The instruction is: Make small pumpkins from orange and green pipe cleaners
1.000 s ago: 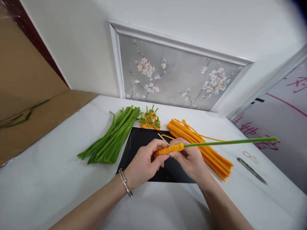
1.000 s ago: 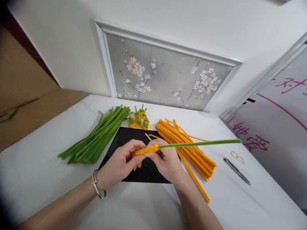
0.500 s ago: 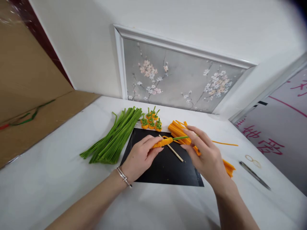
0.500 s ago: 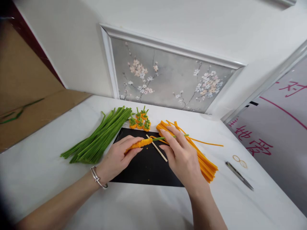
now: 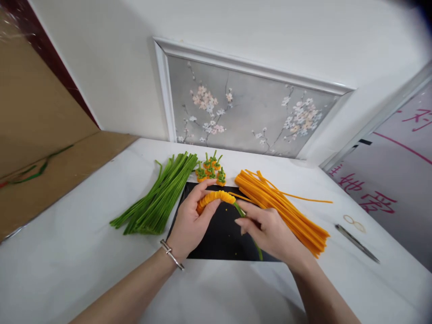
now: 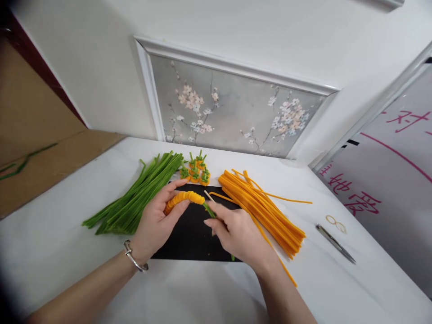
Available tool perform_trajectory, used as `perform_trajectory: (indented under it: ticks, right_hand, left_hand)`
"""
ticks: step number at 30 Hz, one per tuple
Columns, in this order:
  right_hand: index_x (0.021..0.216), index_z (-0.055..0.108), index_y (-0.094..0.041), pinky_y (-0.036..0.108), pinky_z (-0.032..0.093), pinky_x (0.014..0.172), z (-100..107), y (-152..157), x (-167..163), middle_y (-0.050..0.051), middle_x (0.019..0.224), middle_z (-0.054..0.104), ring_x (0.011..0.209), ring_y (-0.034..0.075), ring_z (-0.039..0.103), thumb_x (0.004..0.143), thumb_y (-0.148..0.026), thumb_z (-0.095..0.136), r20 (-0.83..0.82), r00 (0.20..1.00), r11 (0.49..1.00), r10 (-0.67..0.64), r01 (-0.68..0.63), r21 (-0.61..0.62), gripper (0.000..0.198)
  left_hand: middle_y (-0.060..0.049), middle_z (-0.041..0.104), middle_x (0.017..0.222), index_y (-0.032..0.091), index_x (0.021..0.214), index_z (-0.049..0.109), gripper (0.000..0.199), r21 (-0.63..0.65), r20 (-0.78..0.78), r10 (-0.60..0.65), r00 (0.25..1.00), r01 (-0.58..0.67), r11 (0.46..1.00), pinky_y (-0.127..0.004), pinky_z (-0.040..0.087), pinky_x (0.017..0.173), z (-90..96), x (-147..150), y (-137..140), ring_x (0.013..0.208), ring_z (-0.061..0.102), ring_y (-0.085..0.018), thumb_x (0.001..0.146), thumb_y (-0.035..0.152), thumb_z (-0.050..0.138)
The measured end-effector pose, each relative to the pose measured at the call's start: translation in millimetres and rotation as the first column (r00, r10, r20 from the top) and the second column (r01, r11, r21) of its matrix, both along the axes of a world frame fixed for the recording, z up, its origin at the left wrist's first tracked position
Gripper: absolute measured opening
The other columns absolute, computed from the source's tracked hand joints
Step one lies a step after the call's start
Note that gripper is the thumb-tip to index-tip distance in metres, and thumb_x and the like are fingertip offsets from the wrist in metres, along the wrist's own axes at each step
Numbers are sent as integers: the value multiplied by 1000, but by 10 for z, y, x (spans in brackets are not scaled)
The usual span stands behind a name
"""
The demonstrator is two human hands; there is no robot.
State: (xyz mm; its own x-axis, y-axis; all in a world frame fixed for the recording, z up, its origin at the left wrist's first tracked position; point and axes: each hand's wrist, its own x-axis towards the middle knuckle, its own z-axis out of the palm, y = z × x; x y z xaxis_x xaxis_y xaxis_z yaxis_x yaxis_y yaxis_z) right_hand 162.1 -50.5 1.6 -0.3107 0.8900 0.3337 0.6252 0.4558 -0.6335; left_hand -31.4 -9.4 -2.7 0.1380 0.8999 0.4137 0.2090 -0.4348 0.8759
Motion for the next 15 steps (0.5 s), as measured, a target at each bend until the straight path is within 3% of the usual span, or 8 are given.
perform_trajectory:
  ticks: [2, 3, 6, 9, 12, 15]
  right_hand:
    - [135, 45, -26, 26, 49, 56, 6, -11, 38, -4, 65, 67, 54, 14, 61, 92, -23, 50, -119, 993, 1000, -3, 2, -12, 44]
    - [134, 46, -27, 25, 50, 58, 14, -20, 61, -3, 68, 67, 56, 13, 61, 93, -23, 48, -171, 985, 1000, 20, -24, -20, 41]
    - [111, 62, -23, 22, 47, 53, 63, -59, 120, 1, 76, 68, 54, 10, 58, 98, -27, 38, -251, 956, 974, 152, -188, -128, 27]
    - [108, 65, -22, 21, 47, 52, 106, -77, 119, 0, 72, 65, 53, 10, 56, 99, -25, 35, -184, 952, 941, 245, -279, -191, 31]
    - [108, 67, -23, 24, 52, 64, 72, -40, 69, 2, 82, 67, 68, 13, 63, 95, -22, 45, -108, 968, 973, 226, -229, -21, 25]
    - [106, 69, -23, 29, 54, 73, -26, 26, 26, 7, 94, 65, 82, 17, 64, 93, -21, 51, -79, 994, 972, 69, -50, 228, 23]
  left_hand:
    - [-1, 62, 86, 24, 121, 55, 36, -98, 88, -37, 995, 45, 994, -20, 48, 64, 14, 7, 1, 70, 57, -10, 85, 23, 58]
    - [0, 60, 82, 24, 121, 55, 36, -174, 158, -64, 985, 92, 981, -17, 45, 54, 19, 11, 3, 61, 53, -8, 85, 24, 59]
    - [3, 52, 72, 24, 115, 58, 30, -407, 417, -85, 905, 270, 873, -12, 25, 37, 23, 13, 31, 45, 34, -3, 85, 28, 60]
    - [4, 49, 73, 22, 107, 62, 23, -513, 611, 12, 792, 384, 768, -9, 19, 35, 18, -12, 83, 43, 28, 0, 85, 24, 61]
    - [2, 50, 76, 20, 108, 64, 22, -525, 753, 67, 655, 536, 661, -9, 22, 34, 30, -47, 122, 44, 32, 0, 87, 21, 57]
    - [-4, 57, 87, 19, 111, 65, 24, -470, 837, 38, 546, 682, 560, -12, 41, 45, 69, -64, 108, 58, 49, -4, 91, 20, 51]
